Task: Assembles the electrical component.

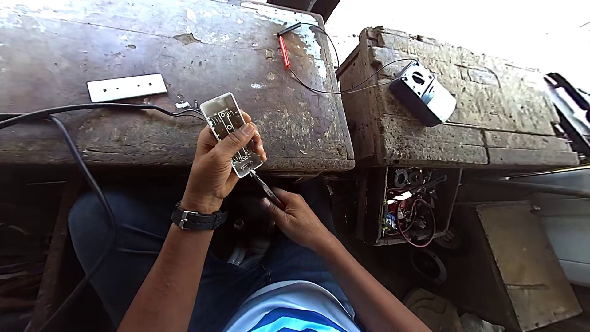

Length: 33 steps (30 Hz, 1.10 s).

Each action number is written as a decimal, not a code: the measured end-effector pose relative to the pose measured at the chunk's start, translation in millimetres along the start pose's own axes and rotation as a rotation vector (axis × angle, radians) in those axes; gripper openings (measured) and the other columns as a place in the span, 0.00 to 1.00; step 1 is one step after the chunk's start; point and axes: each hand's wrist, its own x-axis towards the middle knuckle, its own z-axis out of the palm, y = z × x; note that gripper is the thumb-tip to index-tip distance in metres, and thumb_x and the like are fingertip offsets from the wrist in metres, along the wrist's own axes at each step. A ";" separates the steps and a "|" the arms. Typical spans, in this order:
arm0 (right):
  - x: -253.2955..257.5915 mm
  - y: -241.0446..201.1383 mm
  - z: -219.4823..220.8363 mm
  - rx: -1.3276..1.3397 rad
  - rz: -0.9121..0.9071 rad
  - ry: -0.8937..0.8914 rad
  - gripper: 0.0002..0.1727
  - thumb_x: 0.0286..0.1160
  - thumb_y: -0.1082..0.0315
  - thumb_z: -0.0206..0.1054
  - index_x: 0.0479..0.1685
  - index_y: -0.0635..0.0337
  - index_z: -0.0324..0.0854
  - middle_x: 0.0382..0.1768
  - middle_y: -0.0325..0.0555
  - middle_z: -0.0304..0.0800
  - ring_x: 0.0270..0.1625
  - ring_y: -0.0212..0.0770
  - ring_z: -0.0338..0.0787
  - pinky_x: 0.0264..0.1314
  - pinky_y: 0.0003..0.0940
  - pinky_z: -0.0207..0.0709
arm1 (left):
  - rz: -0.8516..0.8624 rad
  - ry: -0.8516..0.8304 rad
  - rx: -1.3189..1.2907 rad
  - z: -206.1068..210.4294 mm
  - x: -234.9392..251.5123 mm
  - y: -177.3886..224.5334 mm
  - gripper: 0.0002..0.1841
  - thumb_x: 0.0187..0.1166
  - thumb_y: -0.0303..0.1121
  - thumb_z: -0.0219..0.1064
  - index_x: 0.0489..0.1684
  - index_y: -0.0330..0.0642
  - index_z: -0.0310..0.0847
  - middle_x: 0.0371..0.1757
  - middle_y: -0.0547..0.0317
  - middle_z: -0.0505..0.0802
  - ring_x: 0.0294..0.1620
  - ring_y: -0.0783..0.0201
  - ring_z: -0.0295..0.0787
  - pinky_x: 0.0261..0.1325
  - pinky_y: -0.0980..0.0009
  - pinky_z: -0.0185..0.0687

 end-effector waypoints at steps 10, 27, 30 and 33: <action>-14.7 -24.4 -14.7 -0.289 0.054 -0.016 0.21 0.90 0.48 0.55 0.60 0.53 0.84 0.44 0.40 0.82 0.45 0.33 0.83 0.50 0.31 0.80 | 0.085 -0.028 0.204 6.8 -12.4 -4.9 0.10 0.87 0.25 0.59 0.62 0.40 0.75 0.41 0.54 0.88 0.38 0.60 0.89 0.44 0.64 0.91; -19.3 -45.3 -11.4 -0.638 0.052 0.099 0.24 0.90 0.49 0.54 0.72 0.54 0.80 0.43 0.43 0.83 0.49 0.44 0.86 0.50 0.39 0.83 | 0.121 -0.044 0.310 11.2 -11.0 -7.7 0.09 0.87 0.24 0.58 0.60 0.38 0.73 0.40 0.55 0.87 0.38 0.59 0.90 0.46 0.61 0.92; -17.8 -46.3 -10.4 -0.613 0.062 0.074 0.23 0.90 0.50 0.55 0.70 0.56 0.81 0.44 0.44 0.85 0.50 0.44 0.87 0.52 0.41 0.84 | 0.117 -0.062 0.333 6.5 -16.9 -5.2 0.11 0.88 0.26 0.58 0.64 0.40 0.73 0.43 0.56 0.88 0.39 0.61 0.89 0.47 0.64 0.91; -22.7 -47.1 -13.6 -0.553 0.099 0.018 0.20 0.89 0.52 0.58 0.62 0.57 0.83 0.42 0.47 0.88 0.49 0.47 0.90 0.51 0.48 0.86 | 0.115 -0.086 0.379 1.7 -16.9 -4.4 0.13 0.88 0.28 0.59 0.67 0.41 0.74 0.48 0.57 0.89 0.43 0.59 0.90 0.50 0.61 0.92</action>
